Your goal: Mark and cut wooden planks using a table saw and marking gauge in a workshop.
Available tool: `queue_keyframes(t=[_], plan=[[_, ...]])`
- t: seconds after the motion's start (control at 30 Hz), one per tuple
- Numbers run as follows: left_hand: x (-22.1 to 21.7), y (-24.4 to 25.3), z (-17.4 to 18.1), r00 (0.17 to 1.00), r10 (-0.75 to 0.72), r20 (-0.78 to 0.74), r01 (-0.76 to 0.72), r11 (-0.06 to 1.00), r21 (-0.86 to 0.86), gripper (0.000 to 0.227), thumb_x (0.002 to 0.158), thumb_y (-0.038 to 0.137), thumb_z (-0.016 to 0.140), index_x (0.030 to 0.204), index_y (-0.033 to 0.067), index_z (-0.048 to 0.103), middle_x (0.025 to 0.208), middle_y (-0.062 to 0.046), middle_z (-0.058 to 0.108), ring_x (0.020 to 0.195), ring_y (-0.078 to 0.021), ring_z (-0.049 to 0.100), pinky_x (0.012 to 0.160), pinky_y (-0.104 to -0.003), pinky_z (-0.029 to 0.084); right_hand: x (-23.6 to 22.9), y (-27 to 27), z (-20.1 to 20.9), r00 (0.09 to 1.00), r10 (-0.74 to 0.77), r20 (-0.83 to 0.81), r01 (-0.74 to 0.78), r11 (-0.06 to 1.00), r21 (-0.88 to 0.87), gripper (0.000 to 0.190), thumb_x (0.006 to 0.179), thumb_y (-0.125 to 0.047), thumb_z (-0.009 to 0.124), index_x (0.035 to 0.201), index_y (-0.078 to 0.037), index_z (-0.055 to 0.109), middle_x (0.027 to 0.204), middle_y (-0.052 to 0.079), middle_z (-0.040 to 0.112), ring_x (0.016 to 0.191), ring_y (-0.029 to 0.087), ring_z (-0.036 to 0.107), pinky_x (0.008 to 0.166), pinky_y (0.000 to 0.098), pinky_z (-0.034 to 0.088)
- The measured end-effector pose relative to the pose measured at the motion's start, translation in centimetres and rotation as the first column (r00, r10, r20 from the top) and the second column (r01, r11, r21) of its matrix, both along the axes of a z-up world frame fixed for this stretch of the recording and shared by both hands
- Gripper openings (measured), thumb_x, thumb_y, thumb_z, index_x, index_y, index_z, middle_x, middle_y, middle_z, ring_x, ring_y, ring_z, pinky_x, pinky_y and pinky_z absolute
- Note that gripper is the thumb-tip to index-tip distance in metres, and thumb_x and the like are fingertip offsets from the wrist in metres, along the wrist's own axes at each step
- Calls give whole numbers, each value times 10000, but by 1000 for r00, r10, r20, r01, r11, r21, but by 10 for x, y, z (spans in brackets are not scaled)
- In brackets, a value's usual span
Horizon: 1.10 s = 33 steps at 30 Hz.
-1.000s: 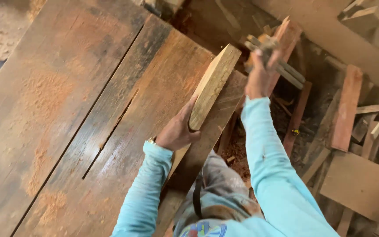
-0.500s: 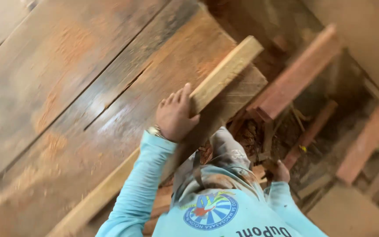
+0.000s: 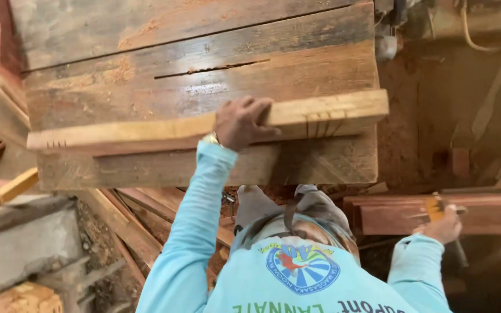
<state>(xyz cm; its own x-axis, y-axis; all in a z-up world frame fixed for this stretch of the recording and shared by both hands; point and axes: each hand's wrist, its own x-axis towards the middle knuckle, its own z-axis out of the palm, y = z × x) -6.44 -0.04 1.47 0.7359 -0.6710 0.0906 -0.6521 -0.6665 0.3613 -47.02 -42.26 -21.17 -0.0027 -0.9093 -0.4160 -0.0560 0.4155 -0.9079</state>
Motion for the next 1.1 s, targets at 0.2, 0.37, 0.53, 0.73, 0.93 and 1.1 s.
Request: queue_keyframes(t=[0.2, 0.37, 0.53, 0.73, 0.93, 1.1], plan=[[34, -12, -11, 997, 74, 37, -78, 993, 90, 791, 701, 635, 871, 1311, 172, 672, 1145, -74, 717, 1076, -272, 648, 929, -491, 460, 25, -77, 3, 994, 105, 24, -104, 994, -39, 381, 1024, -220, 700, 1278, 36, 577, 1108, 153, 742, 822, 258, 755, 612, 369, 651], [34, -17, -13, 990, 125, 68, -129, 990, 58, 774, 737, 564, 893, 1368, 180, 661, 1221, -93, 685, 1134, -311, 619, 969, -472, 464, 20, -88, -39, 988, 151, 24, -151, 989, -9, 384, 1040, -221, 688, 1274, 59, 568, 1101, 178, 724, 804, 264, 750, 606, 381, 644], [54, -20, -33, 987, 129, 96, -132, 991, 22, 777, 766, 538, 908, 1398, 167, 650, 1253, -102, 667, 1184, -327, 605, 1023, -477, 456, 23, -52, -6, 984, 136, -116, -125, 988, 90, 397, 1007, -273, 689, 1268, 9, 588, 1059, 157, 715, 735, 248, 719, 539, 343, 559], [104, -25, -67, 992, 121, 26, -123, 987, 101, 631, 847, 508, 854, 1359, 173, 699, 1293, -100, 702, 1183, -318, 635, 1005, -488, 473, -21, -52, 14, 982, 68, -173, -51, 994, 97, 430, 989, -334, 720, 1287, -39, 625, 1052, 101, 718, 694, 209, 664, 455, 326, 377], [124, -37, -74, 984, 154, -87, -139, 977, 161, 680, 803, 611, 846, 1292, 156, 720, 1162, -149, 740, 1072, -324, 690, 935, -441, 532, -57, -27, 35, 986, -76, -148, 88, 993, 80, 461, 987, -332, 742, 1328, -66, 581, 1068, 93, 752, 717, 219, 726, 507, 317, 500], [104, -22, -63, 985, 110, -132, -117, 992, -44, 592, 787, 415, 832, 1333, 206, 738, 1098, -100, 779, 994, -290, 735, 908, -423, 573, -56, -31, 3, 1000, -22, 12, 24, 986, -167, 437, 1051, -226, 752, 1328, 45, 549, 1115, 189, 742, 807, 298, 758, 639, 401, 622]])
